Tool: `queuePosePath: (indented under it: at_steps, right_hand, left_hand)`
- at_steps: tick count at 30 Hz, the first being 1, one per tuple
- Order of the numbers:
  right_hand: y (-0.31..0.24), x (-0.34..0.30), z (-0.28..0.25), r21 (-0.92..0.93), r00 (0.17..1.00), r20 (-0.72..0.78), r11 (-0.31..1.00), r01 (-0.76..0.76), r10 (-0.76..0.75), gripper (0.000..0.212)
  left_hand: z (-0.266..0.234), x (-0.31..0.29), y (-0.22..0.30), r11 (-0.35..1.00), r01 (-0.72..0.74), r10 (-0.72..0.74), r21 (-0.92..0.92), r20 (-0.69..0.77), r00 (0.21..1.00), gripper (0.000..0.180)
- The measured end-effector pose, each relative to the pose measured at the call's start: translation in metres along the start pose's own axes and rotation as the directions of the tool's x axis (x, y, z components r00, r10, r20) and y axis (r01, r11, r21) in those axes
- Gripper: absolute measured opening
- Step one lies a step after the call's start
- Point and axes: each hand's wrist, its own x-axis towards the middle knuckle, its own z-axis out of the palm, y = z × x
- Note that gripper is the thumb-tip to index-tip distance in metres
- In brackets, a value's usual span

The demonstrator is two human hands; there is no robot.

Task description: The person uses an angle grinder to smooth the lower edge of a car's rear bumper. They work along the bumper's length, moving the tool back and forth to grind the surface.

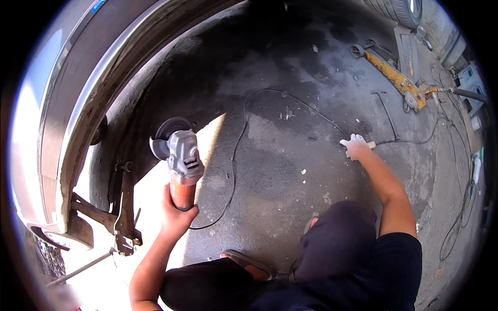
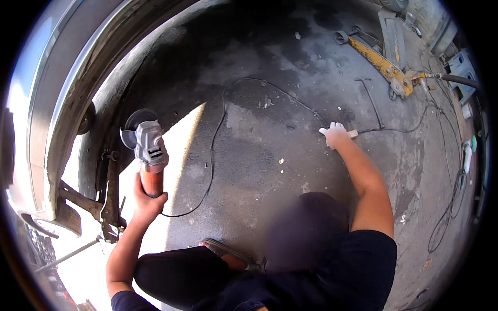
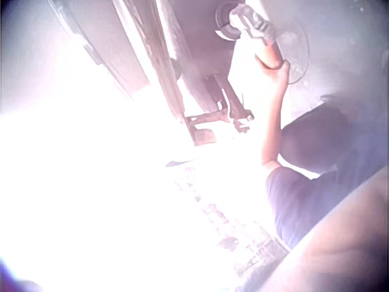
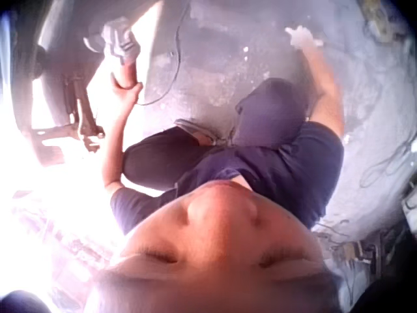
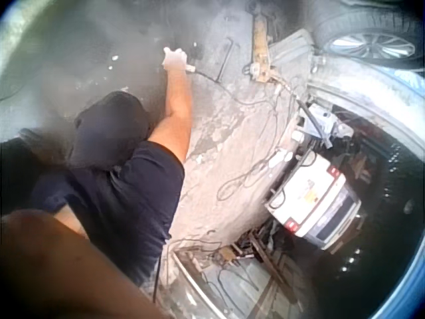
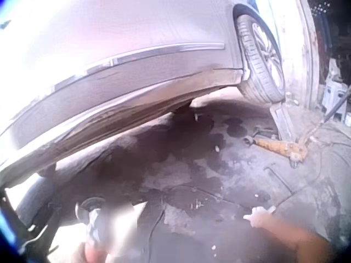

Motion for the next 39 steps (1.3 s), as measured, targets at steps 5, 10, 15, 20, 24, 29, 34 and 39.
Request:
queuePosePath:
  at_steps: [5,10,15,20,24,29,34,39]
  right_hand:
    - [-0.05,-0.046,-0.227,0.331,0.938,0.001,0.885,0.327,-0.347,0.082]
    - [-0.226,-0.091,-0.403,0.46,0.643,0.06,0.592,0.661,-0.764,0.11]
    - [-0.329,-0.098,-0.397,0.673,0.41,-0.729,-0.466,0.574,-0.548,0.079]
    - [-0.404,-0.112,-0.387,0.235,0.489,-0.872,-0.867,0.439,0.011,0.059]
    - [-0.426,-0.092,-0.377,0.175,0.548,-0.835,-0.971,0.162,-0.058,0.046]
    - [-0.452,-0.077,-0.386,0.016,0.606,-0.79,-0.99,-0.139,-0.098,0.041]
    - [-0.465,-0.079,-0.416,-0.11,0.523,-0.85,-0.953,-0.283,-0.057,0.041]
    - [-0.491,-0.095,-0.425,-0.092,0.461,-0.882,-0.921,-0.378,-0.101,0.043]
  left_hand:
    - [0.007,0.028,0.018,0.958,-0.287,0.287,0.007,-0.063,0.956,0.064]
    - [-0.022,0.041,0.024,0.964,-0.265,0.264,0.033,-0.269,0.927,0.064]
    - [-0.029,0.061,0.054,0.956,-0.286,0.245,-0.069,-0.35,0.904,0.058]
    - [-0.035,0.06,0.052,0.948,-0.314,0.306,0.059,-0.452,0.838,0.06]
    - [-0.037,0.053,0.047,0.959,-0.046,0.17,0.278,-0.44,0.882,0.061]
    - [-0.052,0.057,0.077,0.809,0.122,0.164,0.575,-0.421,0.892,0.063]
    - [-0.073,0.053,0.115,0.639,0.178,0.186,0.748,-0.375,0.908,0.063]
    - [-0.092,0.044,0.097,0.599,0.303,0.138,0.741,-0.468,0.873,0.073]
